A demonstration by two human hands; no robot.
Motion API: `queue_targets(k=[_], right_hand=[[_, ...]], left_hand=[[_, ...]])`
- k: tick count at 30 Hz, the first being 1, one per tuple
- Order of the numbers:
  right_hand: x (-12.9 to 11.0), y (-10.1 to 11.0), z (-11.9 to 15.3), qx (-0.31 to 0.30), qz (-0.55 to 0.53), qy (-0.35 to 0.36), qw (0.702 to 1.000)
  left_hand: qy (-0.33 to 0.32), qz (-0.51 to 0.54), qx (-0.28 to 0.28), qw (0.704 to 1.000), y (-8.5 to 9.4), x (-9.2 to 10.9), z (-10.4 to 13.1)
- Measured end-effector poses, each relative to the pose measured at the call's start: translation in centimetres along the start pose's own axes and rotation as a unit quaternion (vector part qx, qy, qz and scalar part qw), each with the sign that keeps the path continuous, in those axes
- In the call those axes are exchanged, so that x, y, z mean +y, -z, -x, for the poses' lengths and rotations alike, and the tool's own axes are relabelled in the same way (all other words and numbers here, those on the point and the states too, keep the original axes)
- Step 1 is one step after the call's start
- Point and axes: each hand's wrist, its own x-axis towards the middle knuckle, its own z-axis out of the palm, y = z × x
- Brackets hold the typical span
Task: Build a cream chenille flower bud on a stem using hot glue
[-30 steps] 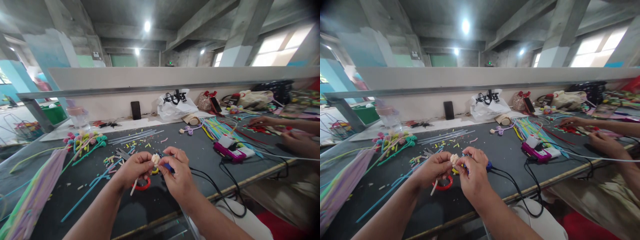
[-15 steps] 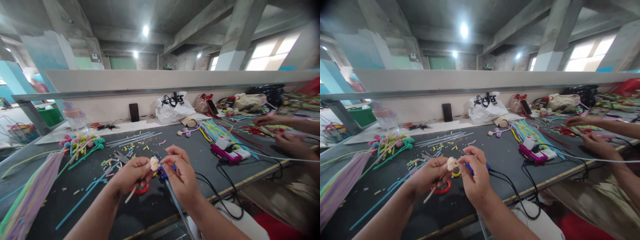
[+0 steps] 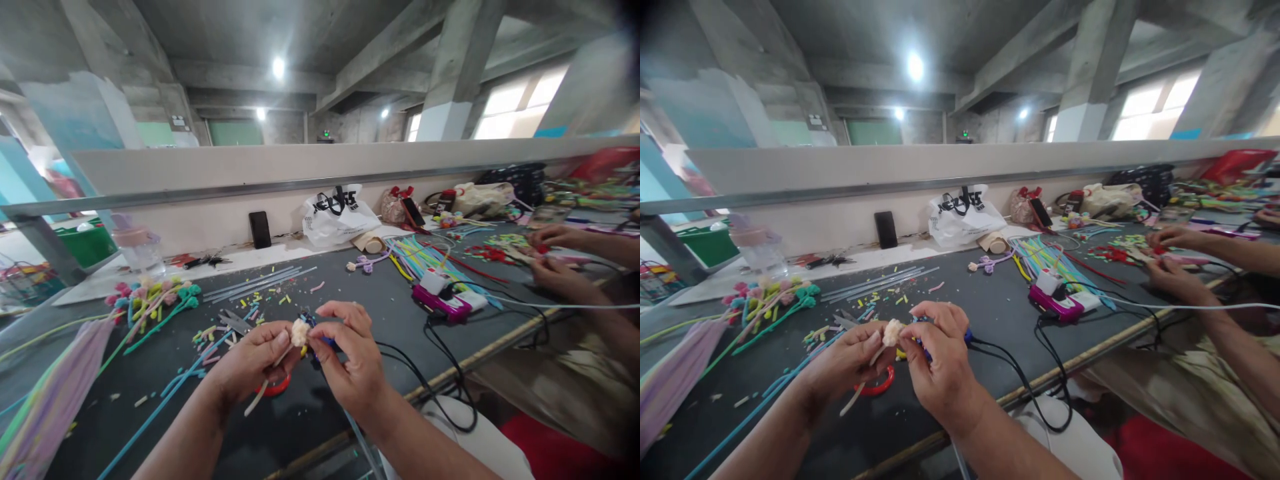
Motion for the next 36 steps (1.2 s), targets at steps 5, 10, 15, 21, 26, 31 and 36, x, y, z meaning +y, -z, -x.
queue_targets(k=[5,10,15,21,26,31,36], right_hand=[[0.03,-0.1,-0.08,-0.001,-0.006,-0.008,1.0],[-0.12,-0.1,0.06,-0.004,-0.009,-0.011,1.0],[-0.21,-0.05,0.22,-0.002,-0.014,-0.014,1.0],[-0.19,-0.19,0.28,0.011,-0.002,-0.011,1.0],[-0.01,-0.54,0.52,0.015,-0.004,-0.011,1.0],[0.04,-0.92,0.77,0.026,-0.016,-0.028,0.999],[-0.19,-0.93,0.69,0.027,-0.033,-0.03,0.999]], left_hand=[[-0.007,0.012,0.052,0.999,0.21,-0.35,-0.18],[-0.013,-0.002,0.107,0.994,0.12,-0.48,-0.4],[-0.024,-0.004,0.124,0.992,0.06,-0.51,-0.56],[-0.042,-0.023,0.167,0.985,0.18,-0.77,-0.59],[-0.052,-0.047,0.188,0.98,0.0,-0.63,-0.68],[-0.067,-0.051,0.204,0.975,-0.17,-0.53,-0.7],[-0.071,-0.07,0.214,0.972,-0.37,-0.32,-0.7]])
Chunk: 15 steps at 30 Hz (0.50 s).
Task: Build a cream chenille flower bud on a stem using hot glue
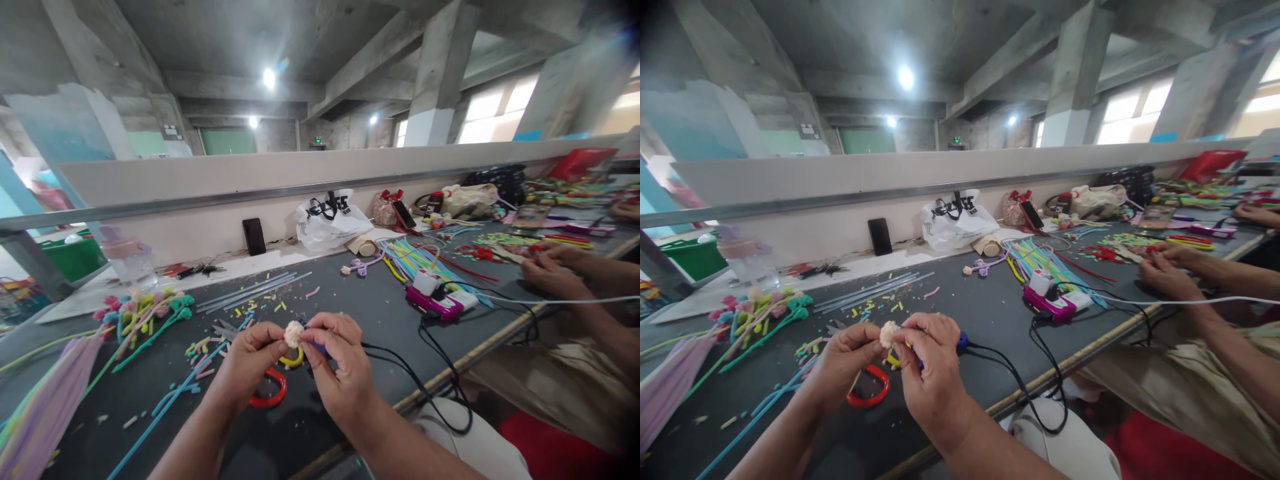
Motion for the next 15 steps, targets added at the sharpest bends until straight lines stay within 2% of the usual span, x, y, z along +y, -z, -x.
queue_targets(k=[4,8,11,15], right_hand=[[-0.27,0.31,-0.16,-0.025,-0.026,-0.013,0.999],[-0.06,0.36,-0.32,-0.024,-0.032,-0.037,0.999],[0.36,0.29,-0.43,-0.023,-0.021,-0.034,0.999],[0.72,0.47,-0.58,-0.05,-0.013,-0.014,0.999]], left_hand=[[0.006,-0.012,-0.008,1.0,-0.23,0.28,0.1],[0.017,-0.026,-0.024,0.999,-0.43,0.31,0.33],[0.031,-0.031,-0.033,0.998,-0.33,-0.04,0.38],[0.039,0.015,-0.064,0.997,-0.09,-0.59,0.3]])
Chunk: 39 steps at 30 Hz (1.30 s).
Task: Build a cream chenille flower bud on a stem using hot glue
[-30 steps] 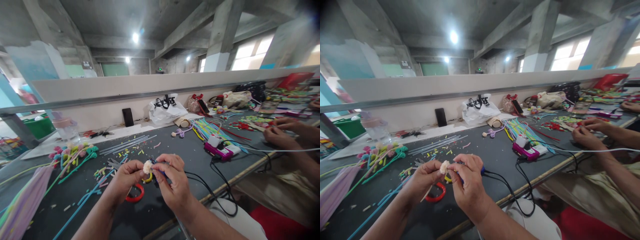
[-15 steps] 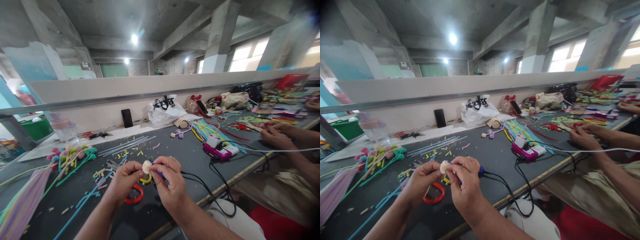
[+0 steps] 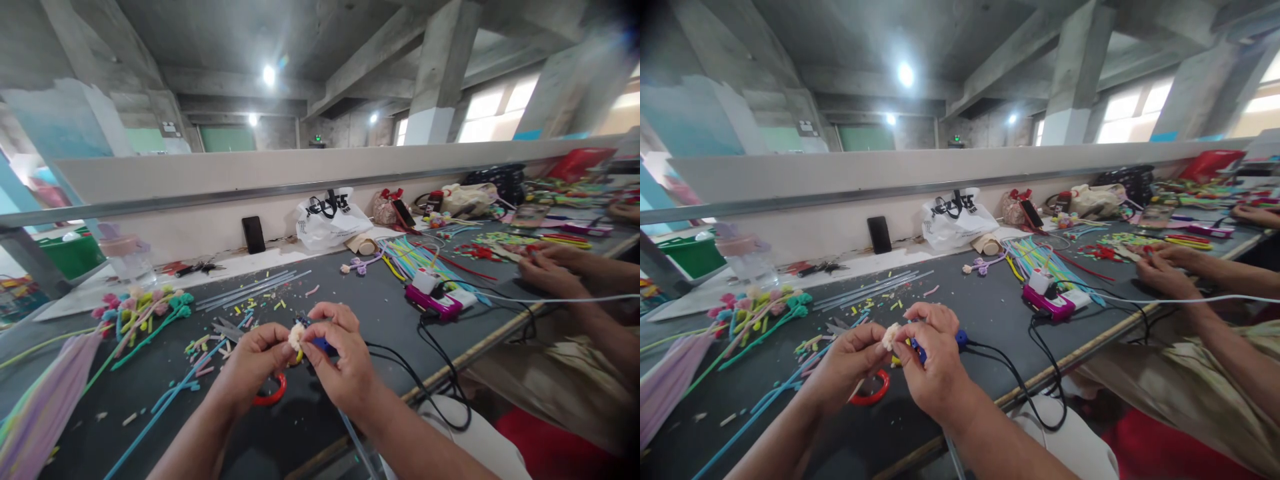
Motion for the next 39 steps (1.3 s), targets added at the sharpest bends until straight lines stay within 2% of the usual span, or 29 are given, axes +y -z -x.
queue_targets(k=[4,17,22,25,27,29,32,34,39], right_hand=[[0.0,0.2,-0.1,-0.019,0.006,0.025,1.0],[-0.2,-0.6,0.9,0.01,0.101,0.095,0.99],[-0.5,0.0,0.6,0.0,0.055,0.052,0.997],[-0.5,0.5,0.5,0.036,-0.005,-0.014,0.999],[-0.3,0.5,0.5,0.047,-0.036,-0.035,0.998],[-0.1,0.2,0.6,0.013,-0.071,-0.042,0.996],[0.0,-0.6,0.9,-0.058,-0.124,-0.054,0.989],[-0.1,-1.1,1.0,-0.079,-0.139,-0.058,0.985],[0.0,-1.2,0.7,-0.049,-0.108,-0.054,0.992]], left_hand=[[0.004,0.038,0.002,0.999,-0.2,0.0,0.1],[0.027,0.146,0.033,0.988,-1.5,0.1,0.3],[0.042,0.199,0.021,0.979,-1.4,0.7,0.4],[0.055,0.237,0.009,0.97,-1.2,0.8,0.4],[0.055,0.248,-0.004,0.967,-1.1,0.7,0.3],[0.053,0.248,-0.013,0.967,-1.0,0.5,0.3],[0.063,0.231,-0.022,0.971,-1.1,0.2,0.4],[0.065,0.208,-0.026,0.976,-1.4,0.0,0.4],[0.033,0.131,-0.026,0.991,-1.7,0.0,0.2]])
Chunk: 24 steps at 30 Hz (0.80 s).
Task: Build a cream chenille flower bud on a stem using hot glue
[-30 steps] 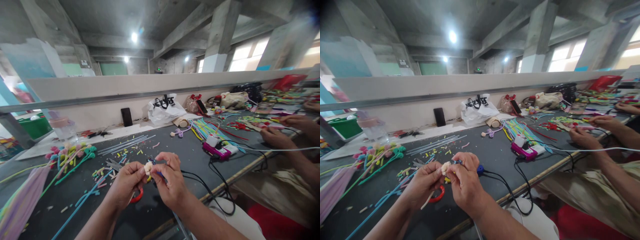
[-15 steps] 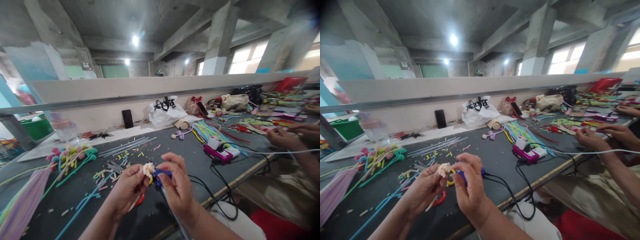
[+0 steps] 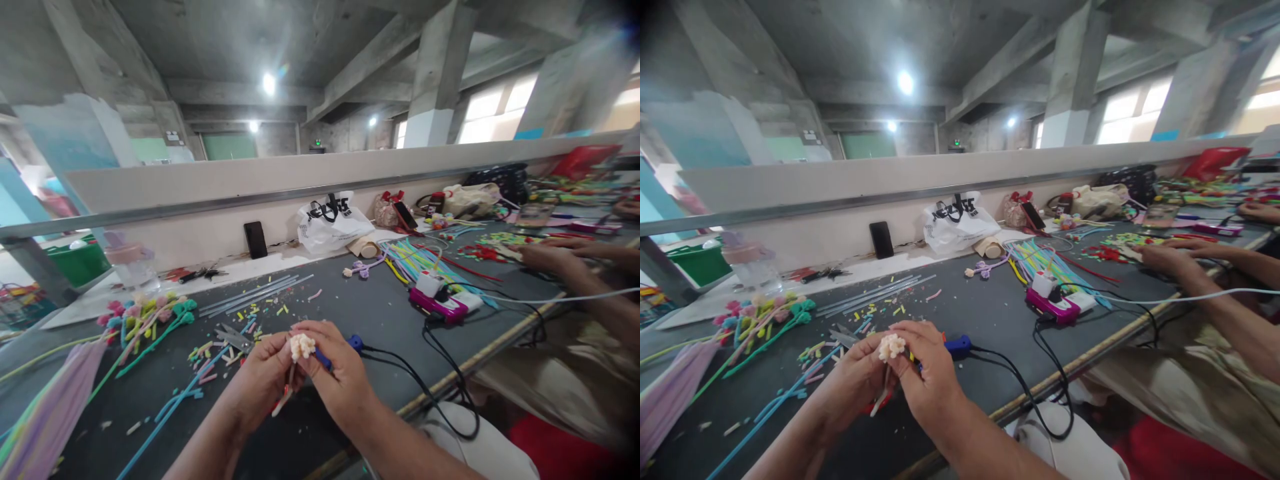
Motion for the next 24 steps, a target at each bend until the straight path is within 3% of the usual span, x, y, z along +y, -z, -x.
queue_targets(k=[6,11,16,22,24], right_hand=[[1.3,0.9,-0.3,0.019,0.121,0.035,0.992],[1.5,0.9,-0.2,0.0,0.159,0.074,0.985],[1.4,0.6,-0.3,0.003,0.156,0.09,0.984],[1.8,0.5,-0.3,-0.02,0.12,0.072,0.99],[1.7,0.5,-0.4,-0.033,0.101,0.038,0.994]], left_hand=[[-0.118,-0.136,0.129,0.975,1.0,0.5,0.0],[-0.12,-0.161,0.095,0.975,0.7,0.9,0.4],[-0.095,-0.136,0.099,0.981,0.1,1.3,0.6],[-0.05,-0.073,0.084,0.993,0.0,1.5,0.7],[-0.065,-0.07,0.099,0.99,-0.1,1.5,0.8]])
